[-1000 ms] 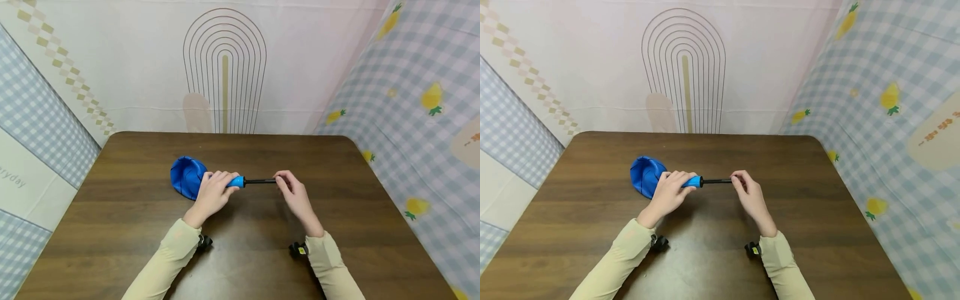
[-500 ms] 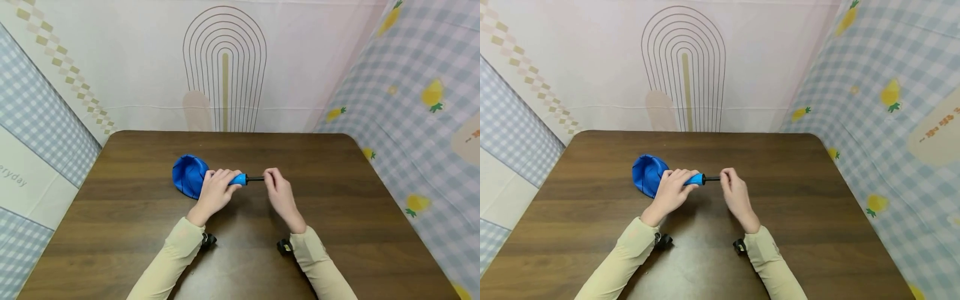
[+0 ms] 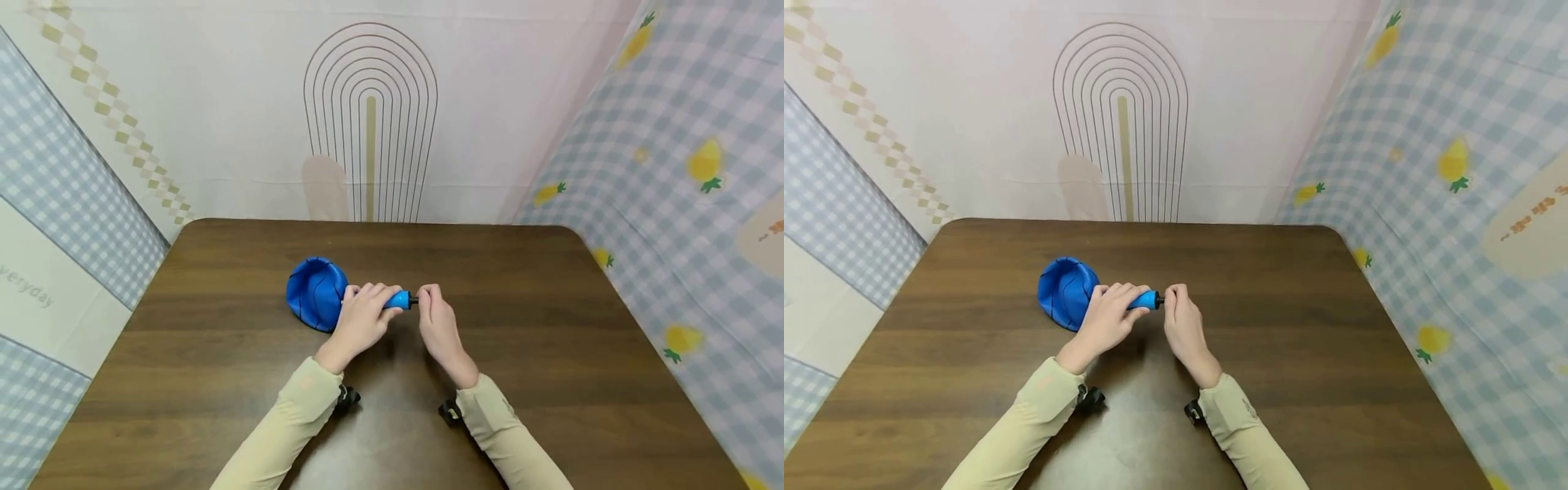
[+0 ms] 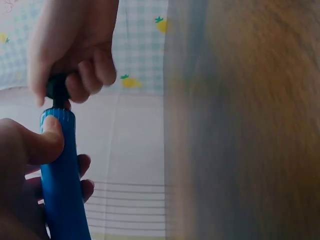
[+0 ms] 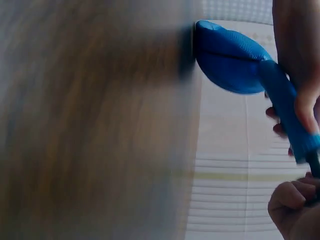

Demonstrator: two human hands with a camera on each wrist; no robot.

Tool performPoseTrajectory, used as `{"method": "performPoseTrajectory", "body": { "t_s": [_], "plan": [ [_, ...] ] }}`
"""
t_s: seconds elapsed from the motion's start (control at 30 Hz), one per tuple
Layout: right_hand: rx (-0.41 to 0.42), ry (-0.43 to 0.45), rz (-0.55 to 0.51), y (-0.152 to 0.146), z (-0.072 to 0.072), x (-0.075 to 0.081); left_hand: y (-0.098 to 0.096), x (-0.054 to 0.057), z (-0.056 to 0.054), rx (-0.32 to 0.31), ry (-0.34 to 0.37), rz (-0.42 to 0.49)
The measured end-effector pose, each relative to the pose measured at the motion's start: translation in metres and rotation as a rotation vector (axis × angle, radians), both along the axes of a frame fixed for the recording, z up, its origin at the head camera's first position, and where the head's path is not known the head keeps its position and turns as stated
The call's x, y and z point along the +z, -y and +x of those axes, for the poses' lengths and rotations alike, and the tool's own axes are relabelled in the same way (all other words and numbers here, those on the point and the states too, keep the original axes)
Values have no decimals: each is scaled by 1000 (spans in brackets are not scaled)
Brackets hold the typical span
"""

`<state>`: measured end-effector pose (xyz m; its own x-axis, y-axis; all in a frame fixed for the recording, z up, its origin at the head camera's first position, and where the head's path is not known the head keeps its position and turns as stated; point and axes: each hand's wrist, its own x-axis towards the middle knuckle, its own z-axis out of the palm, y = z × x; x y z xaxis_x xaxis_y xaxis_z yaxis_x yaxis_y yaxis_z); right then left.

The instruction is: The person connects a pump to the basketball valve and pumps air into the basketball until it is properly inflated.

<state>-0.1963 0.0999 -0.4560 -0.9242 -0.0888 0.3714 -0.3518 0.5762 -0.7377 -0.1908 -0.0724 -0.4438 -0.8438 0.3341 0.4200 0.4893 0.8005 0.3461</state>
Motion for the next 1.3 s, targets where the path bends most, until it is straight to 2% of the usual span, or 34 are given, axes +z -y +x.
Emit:
{"method": "performPoseTrajectory", "body": {
  "t_s": [0.07, 0.23, 0.33, 0.43, 0.53, 0.67, 0.77, 0.87, 1.0, 1.07, 1.17, 1.3],
  "plan": [
    [8, 6, 25, -8, 0, 2, 3, 1, 0, -4, 12, -3],
    [-123, -14, -1, -39, -5, 13, 12, 4, -1, 22, -3, 8],
    [-175, -1, -7, -40, -8, 12, 13, 3, -2, 36, -21, -7],
    [-140, 29, -10, -25, -7, 6, 9, -1, -2, 40, -37, -36],
    [-50, 57, 13, -7, -5, -1, 5, -3, -1, 43, -54, -48],
    [38, 76, 60, -3, -6, 2, 6, -3, -2, 19, -72, -35],
    [33, 84, 64, -19, -8, 9, 13, 0, -3, 13, -81, -20],
    [-38, 82, 20, -36, -11, 13, 16, 1, -4, 28, -94, -6],
    [-112, 72, -24, -33, -10, 11, 10, 0, -4, 43, -85, 10],
    [-95, 65, -32, -21, -9, 8, 7, -1, -4, 45, -79, 13],
    [-24, 71, -17, -5, -5, 5, 4, -3, -3, 28, -85, 8],
    [37, 98, 13, -7, -2, 6, 6, -1, -3, 0, -105, -6]
  ]
}}
